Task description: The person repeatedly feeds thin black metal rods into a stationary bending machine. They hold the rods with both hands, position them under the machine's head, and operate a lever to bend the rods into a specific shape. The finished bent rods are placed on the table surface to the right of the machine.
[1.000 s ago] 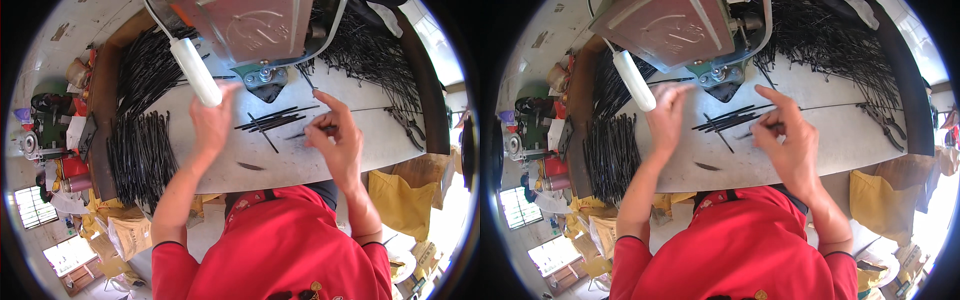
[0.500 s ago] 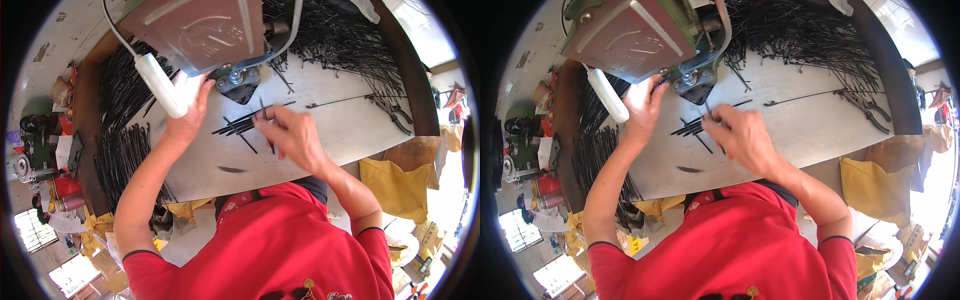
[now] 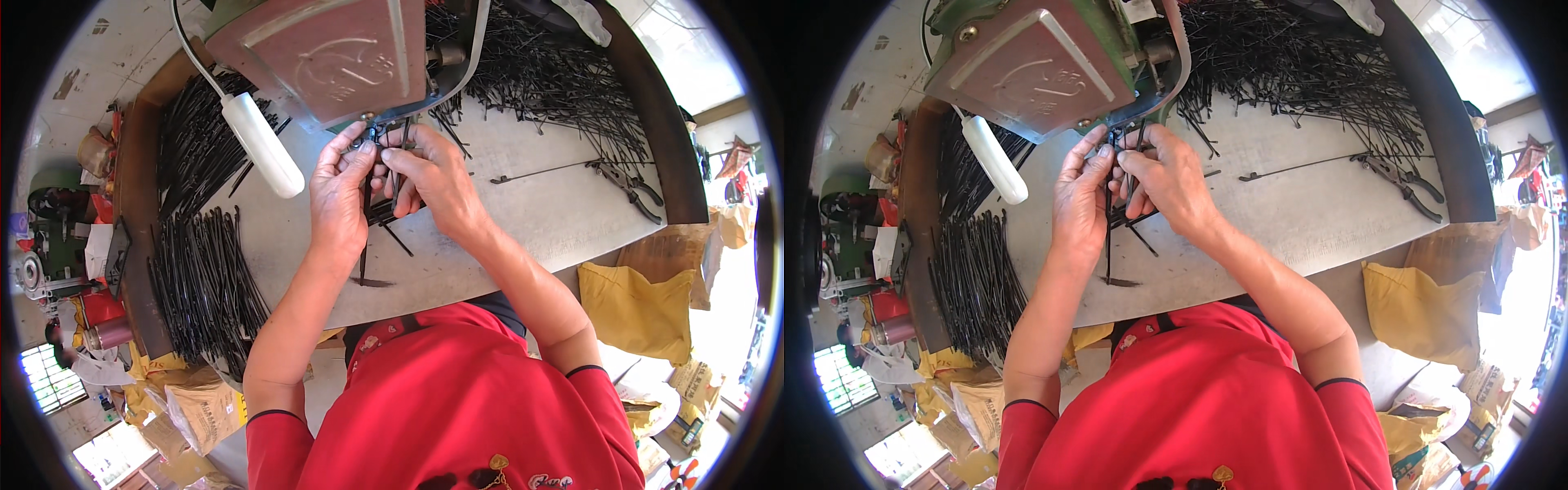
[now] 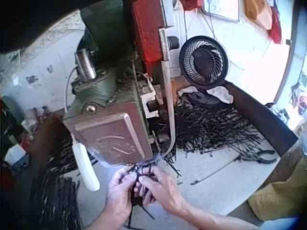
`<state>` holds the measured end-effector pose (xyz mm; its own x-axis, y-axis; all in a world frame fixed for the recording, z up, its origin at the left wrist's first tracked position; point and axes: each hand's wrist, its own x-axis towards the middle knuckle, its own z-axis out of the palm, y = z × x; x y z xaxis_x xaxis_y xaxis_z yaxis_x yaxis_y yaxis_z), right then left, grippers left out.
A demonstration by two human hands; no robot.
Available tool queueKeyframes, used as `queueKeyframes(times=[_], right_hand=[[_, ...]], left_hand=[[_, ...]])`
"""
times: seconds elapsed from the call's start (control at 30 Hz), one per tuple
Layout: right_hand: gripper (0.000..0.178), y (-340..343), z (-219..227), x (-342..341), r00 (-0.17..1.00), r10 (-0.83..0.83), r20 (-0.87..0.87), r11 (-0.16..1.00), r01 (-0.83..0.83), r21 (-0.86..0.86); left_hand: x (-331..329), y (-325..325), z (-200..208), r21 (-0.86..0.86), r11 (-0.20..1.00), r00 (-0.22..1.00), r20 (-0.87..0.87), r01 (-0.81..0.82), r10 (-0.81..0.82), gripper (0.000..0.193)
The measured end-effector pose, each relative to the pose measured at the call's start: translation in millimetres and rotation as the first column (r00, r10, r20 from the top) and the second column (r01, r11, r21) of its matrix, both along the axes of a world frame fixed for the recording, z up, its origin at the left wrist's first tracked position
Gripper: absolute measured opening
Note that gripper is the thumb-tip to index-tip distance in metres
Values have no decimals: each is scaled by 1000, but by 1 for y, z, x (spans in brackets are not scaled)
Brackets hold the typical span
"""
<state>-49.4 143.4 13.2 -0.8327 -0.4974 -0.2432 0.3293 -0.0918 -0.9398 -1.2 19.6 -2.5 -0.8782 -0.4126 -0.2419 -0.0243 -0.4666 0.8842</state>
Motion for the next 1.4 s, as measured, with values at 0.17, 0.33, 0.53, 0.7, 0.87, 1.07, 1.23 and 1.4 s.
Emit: queueKeyframes(times=[0.17,0.33,0.53,0.7,0.87,1.07,1.23,1.4], right_hand=[[21,2,1,1,1000,-10,-6,999,10,-37],[25,3,3,3,1000,4,-5,1000,-4,-24],[27,3,2,4,1000,0,14,1000,0,-30],[26,2,1,4,1000,-6,19,999,7,-48],[27,3,1,6,1000,-27,4,999,27,-42],[27,2,-3,3,1000,-7,3,999,8,-46],[23,3,1,1,997,27,-71,999,-24,34],[18,-1,-5,0,956,5,-294,979,55,197]], left_hand=[[-1,-3,-3,33,999,1000,10,29,-29,33],[0,-2,2,34,999,999,36,21,-22,32],[0,-1,2,1,1000,999,34,19,-19,30],[0,2,-3,9,1000,1000,-18,5,-5,29],[0,6,-2,81,997,1000,-23,-11,13,30],[0,7,-1,64,998,1000,-19,-23,25,30],[1,6,-4,36,999,999,-38,-6,7,31],[2,14,-5,99,993,997,-38,-62,66,32]])
